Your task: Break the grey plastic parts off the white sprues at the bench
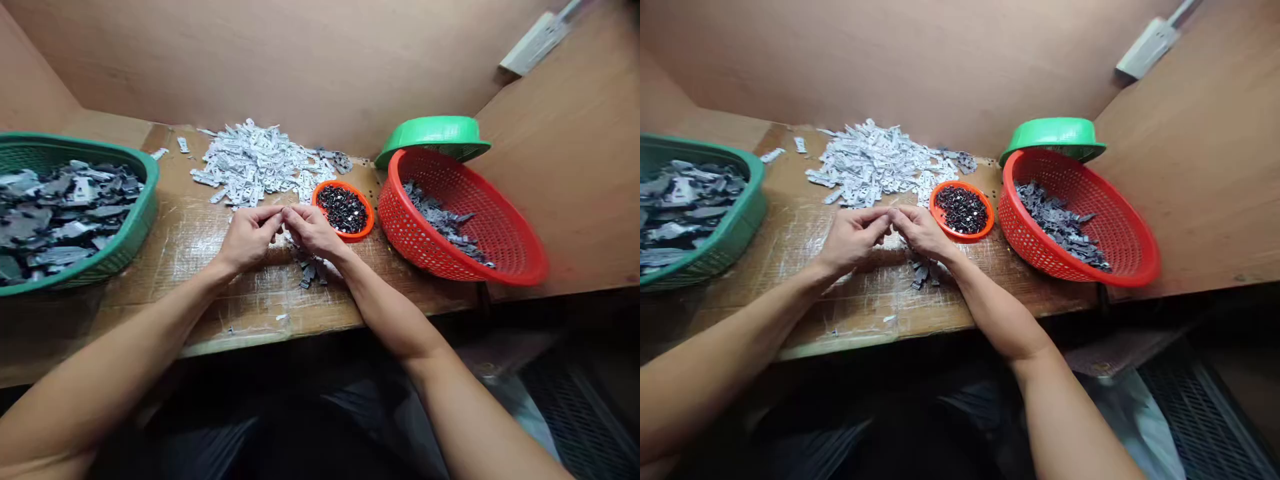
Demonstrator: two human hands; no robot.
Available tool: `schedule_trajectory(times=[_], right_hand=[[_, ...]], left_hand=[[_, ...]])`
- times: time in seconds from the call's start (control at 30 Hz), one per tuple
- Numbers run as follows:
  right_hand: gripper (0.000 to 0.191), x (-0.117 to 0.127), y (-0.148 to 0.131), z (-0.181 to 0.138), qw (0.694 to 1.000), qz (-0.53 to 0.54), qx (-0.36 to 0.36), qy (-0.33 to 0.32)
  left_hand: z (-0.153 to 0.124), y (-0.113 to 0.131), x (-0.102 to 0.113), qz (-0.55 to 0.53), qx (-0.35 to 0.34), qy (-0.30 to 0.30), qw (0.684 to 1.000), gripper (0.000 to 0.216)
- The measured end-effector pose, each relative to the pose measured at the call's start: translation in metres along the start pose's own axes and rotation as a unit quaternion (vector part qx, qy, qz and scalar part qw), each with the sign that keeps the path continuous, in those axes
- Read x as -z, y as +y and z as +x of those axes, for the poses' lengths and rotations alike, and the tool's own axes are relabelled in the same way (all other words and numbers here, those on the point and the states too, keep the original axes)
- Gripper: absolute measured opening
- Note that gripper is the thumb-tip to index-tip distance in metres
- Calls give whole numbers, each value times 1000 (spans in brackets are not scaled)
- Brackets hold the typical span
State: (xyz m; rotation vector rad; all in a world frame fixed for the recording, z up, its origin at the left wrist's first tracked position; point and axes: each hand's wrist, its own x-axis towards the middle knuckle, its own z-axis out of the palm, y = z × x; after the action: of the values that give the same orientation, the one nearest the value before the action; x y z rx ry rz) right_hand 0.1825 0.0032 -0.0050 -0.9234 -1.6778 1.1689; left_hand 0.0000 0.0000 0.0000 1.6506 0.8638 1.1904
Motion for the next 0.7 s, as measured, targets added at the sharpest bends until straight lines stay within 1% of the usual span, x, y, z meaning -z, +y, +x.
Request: schedule_trajectory(times=[0.1, 0.13, 0.23, 0.27, 0.3, 0.37, 0.43, 0.47, 0.5, 0.57, 0.63, 0.7], right_hand=[[78, 4, -7, -2, 998, -56, -14, 3], [78, 4, -9, -3, 997, -73, -10, 13], [76, 1, -14, -8, 989, -123, 39, 72], [75, 1, -13, -9, 987, -126, 47, 84], [76, 1, -13, -10, 989, -115, 38, 84], [78, 2, -9, -8, 997, -57, -27, 52], [80, 5, -5, -5, 995, 10, -101, 21], [80, 6, -3, -3, 993, 27, -118, 13], [80, 7, -3, -2, 993, 29, -117, 10], [80, 8, -5, 0, 997, 9, -81, 0], [80, 10, -8, 0, 999, -13, -45, -13], [80, 12, -10, 0, 999, -35, -21, -11]], left_hand=[[-4, 7, -2, 0, 17, -17, 1000, 26], [-5, 8, -2, -5, 22, -21, 1000, 26], [-5, 12, -4, -34, 34, -30, 998, 34], [-5, 13, -4, -45, 41, -31, 998, 36], [-5, 13, -4, -56, 51, -31, 997, 38], [-4, 12, -5, -78, 79, -20, 994, 40], [-3, 10, -5, -92, 104, -5, 990, 39], [-3, 9, -5, -93, 111, 3, 989, 38], [-2, 8, -4, -92, 114, 9, 989, 37], [0, 6, -1, -86, 115, 2, 990, 35], [2, 4, 4, -90, 121, -30, 988, 35], [3, 5, 7, -95, 129, -68, 985, 36]])
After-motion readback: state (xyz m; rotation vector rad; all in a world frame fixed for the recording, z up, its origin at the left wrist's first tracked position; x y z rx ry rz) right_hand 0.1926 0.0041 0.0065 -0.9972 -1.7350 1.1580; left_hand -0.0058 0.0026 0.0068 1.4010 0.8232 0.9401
